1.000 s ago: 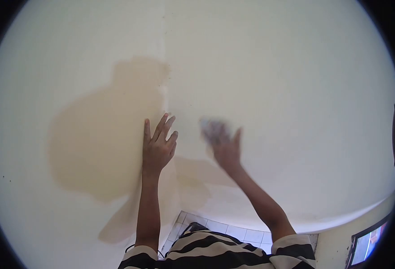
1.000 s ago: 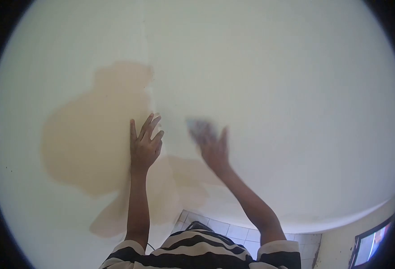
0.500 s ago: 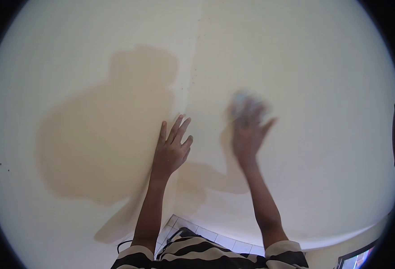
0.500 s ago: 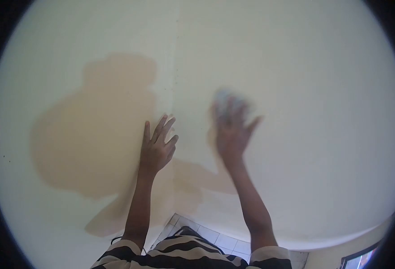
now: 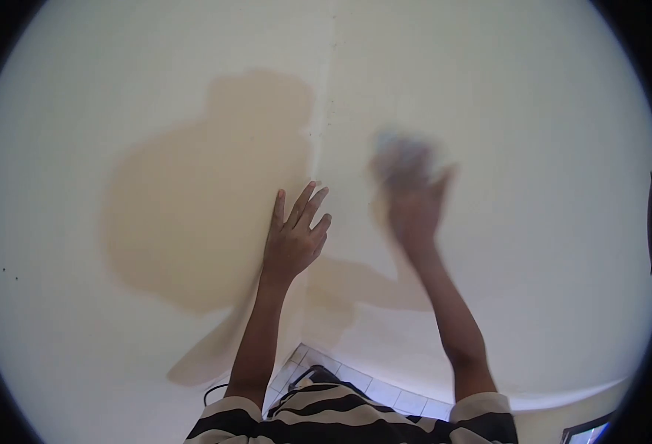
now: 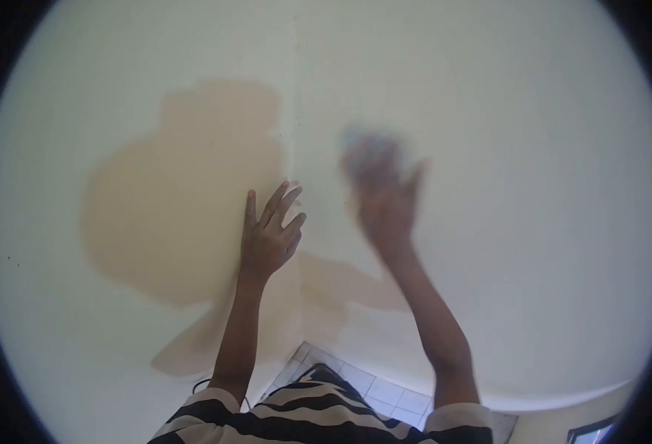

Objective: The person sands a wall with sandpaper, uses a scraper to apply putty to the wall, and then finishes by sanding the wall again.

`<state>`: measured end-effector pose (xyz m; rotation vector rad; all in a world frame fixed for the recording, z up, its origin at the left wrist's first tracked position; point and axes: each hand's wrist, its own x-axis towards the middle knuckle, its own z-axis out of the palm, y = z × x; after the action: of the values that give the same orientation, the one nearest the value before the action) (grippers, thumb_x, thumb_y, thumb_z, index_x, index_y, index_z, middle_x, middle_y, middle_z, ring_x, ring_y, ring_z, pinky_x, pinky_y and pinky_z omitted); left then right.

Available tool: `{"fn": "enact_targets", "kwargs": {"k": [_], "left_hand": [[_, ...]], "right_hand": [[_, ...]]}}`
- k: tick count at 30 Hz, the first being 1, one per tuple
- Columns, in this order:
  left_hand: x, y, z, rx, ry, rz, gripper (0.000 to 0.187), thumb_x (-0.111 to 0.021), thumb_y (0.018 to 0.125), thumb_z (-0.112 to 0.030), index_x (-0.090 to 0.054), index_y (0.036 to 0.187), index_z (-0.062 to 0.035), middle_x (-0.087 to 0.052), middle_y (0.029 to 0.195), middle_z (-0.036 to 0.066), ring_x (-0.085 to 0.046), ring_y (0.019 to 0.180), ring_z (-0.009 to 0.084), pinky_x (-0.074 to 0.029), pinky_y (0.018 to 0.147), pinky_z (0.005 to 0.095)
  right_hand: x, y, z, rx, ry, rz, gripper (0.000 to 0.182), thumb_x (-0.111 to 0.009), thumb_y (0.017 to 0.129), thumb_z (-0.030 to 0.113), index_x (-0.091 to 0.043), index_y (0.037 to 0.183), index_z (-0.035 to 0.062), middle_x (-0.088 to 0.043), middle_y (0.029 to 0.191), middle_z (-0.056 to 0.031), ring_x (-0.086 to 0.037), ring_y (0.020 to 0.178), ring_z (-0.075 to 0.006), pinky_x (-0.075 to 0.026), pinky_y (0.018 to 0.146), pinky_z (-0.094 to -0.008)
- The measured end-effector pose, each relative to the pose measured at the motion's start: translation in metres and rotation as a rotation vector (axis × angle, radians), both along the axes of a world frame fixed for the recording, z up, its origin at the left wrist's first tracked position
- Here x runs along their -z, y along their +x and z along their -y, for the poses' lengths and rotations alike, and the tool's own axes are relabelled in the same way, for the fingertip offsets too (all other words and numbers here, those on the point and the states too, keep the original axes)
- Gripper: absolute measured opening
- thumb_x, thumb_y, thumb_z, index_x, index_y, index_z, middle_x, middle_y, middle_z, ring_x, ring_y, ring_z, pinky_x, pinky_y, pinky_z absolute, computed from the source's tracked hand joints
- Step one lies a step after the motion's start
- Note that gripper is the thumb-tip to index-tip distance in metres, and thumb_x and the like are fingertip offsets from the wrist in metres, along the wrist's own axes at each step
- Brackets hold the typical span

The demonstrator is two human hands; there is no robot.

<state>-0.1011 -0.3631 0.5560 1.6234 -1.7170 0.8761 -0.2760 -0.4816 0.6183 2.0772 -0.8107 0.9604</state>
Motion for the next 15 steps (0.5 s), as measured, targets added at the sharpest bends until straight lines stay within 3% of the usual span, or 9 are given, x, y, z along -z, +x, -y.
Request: {"fn": "enact_targets", "kwargs": {"k": [2, 5, 7, 8, 10, 12, 13, 14, 15], "left_hand": [[0.000, 0.000, -0.001, -0.028, -0.016, 0.032, 0.010, -0.067, 0.075, -0.015, -0.064, 0.086, -0.0144, -0.050, 0.133, 0.001, -0.035, 0.134, 0.0180, -0.018, 0.112, 0.0549], [0.007, 0.005, 0.005, -0.026, 0.023, 0.034, 0.011, -0.066, 0.076, -0.015, -0.064, 0.087, -0.0143, -0.050, 0.133, 0.001, -0.036, 0.134, 0.0179, -0.017, 0.112, 0.0556], [0.007, 0.006, 0.008, -0.022, 0.018, 0.026, 0.013, -0.067, 0.073, -0.012, -0.065, 0.086, -0.0148, -0.051, 0.131, 0.000, -0.039, 0.132, 0.0177, -0.017, 0.111, 0.0571], [0.002, 0.001, 0.002, -0.016, 0.002, 0.022, 0.016, -0.067, 0.071, -0.009, -0.066, 0.086, -0.0153, -0.053, 0.130, 0.000, -0.041, 0.130, 0.0176, -0.017, 0.111, 0.0586], [-0.001, -0.004, 0.000, -0.032, 0.006, 0.014, 0.016, -0.067, 0.071, -0.009, -0.066, 0.086, -0.0156, -0.053, 0.129, -0.001, -0.042, 0.129, 0.0174, -0.016, 0.111, 0.0580], [0.001, -0.004, 0.002, -0.042, 0.000, 0.016, 0.016, -0.067, 0.071, -0.008, -0.066, 0.086, -0.0160, -0.054, 0.128, -0.001, -0.043, 0.129, 0.0171, -0.014, 0.112, 0.0574], [0.003, -0.004, 0.004, -0.088, 0.003, 0.039, 0.014, -0.066, 0.073, -0.012, -0.066, 0.086, -0.0160, -0.052, 0.130, -0.001, -0.040, 0.130, 0.0168, -0.015, 0.112, 0.0577], [0.004, -0.004, 0.005, -0.132, 0.006, 0.063, 0.011, -0.066, 0.076, -0.015, -0.066, 0.087, -0.0160, -0.050, 0.133, -0.001, -0.038, 0.132, 0.0164, -0.016, 0.112, 0.0580], [0.002, -0.005, 0.005, -0.121, 0.008, 0.069, 0.011, -0.066, 0.076, -0.015, -0.066, 0.087, -0.0160, -0.050, 0.133, -0.001, -0.038, 0.132, 0.0164, -0.016, 0.112, 0.0580]], "right_hand": [[0.105, -0.003, 0.008, -0.256, 0.144, -0.377, 0.044, -0.047, 0.088, 0.017, -0.049, 0.133, 0.0193, -0.033, 0.149, -0.0018, -0.026, 0.139, -0.0236, -0.010, 0.107, -0.0662], [0.120, -0.026, 0.024, -0.335, 0.303, -0.509, 0.050, -0.047, 0.085, 0.014, -0.046, 0.135, 0.0204, -0.030, 0.150, -0.0011, -0.023, 0.140, -0.0208, -0.009, 0.108, -0.0659], [0.040, -0.028, 0.023, -0.179, 0.150, -0.356, 0.052, -0.048, 0.085, 0.013, -0.047, 0.135, 0.0239, -0.032, 0.149, -0.0008, -0.022, 0.141, -0.0202, -0.010, 0.106, -0.0675], [-0.019, -0.039, 0.011, 0.004, 0.047, -0.258, 0.050, -0.048, 0.088, 0.025, -0.043, 0.137, 0.0335, -0.031, 0.150, 0.0012, -0.020, 0.141, -0.0208, -0.003, 0.102, -0.0732], [-0.111, -0.066, -0.002, 0.276, -0.211, 0.085, 0.042, -0.037, 0.096, 0.030, -0.044, 0.138, 0.0336, -0.033, 0.149, -0.0020, -0.023, 0.140, -0.0258, -0.004, 0.104, -0.0680], [-0.134, -0.087, -0.001, 0.126, -0.326, 0.507, 0.039, -0.034, 0.099, 0.032, -0.046, 0.136, 0.0322, -0.032, 0.149, -0.0053, -0.024, 0.139, -0.0279, -0.006, 0.105, -0.0659], [-0.118, -0.086, 0.006, 0.264, -0.317, 0.548, 0.040, -0.034, 0.099, 0.032, -0.042, 0.138, 0.0337, -0.031, 0.149, -0.0074, -0.024, 0.139, -0.0301, -0.009, 0.106, -0.0655], [-0.078, -0.072, 0.008, 0.543, -0.202, 0.351, 0.045, -0.035, 0.098, 0.032, -0.035, 0.143, 0.0262, -0.030, 0.149, -0.0088, -0.025, 0.138, -0.0311, -0.012, 0.105, -0.0662], [-0.008, -0.060, 0.030, 1.028, -0.151, -0.113, 0.049, -0.035, 0.097, 0.032, -0.027, 0.146, 0.0284, -0.024, 0.153, -0.0028, -0.022, 0.140, -0.0245, -0.008, 0.107, -0.0640]]}}
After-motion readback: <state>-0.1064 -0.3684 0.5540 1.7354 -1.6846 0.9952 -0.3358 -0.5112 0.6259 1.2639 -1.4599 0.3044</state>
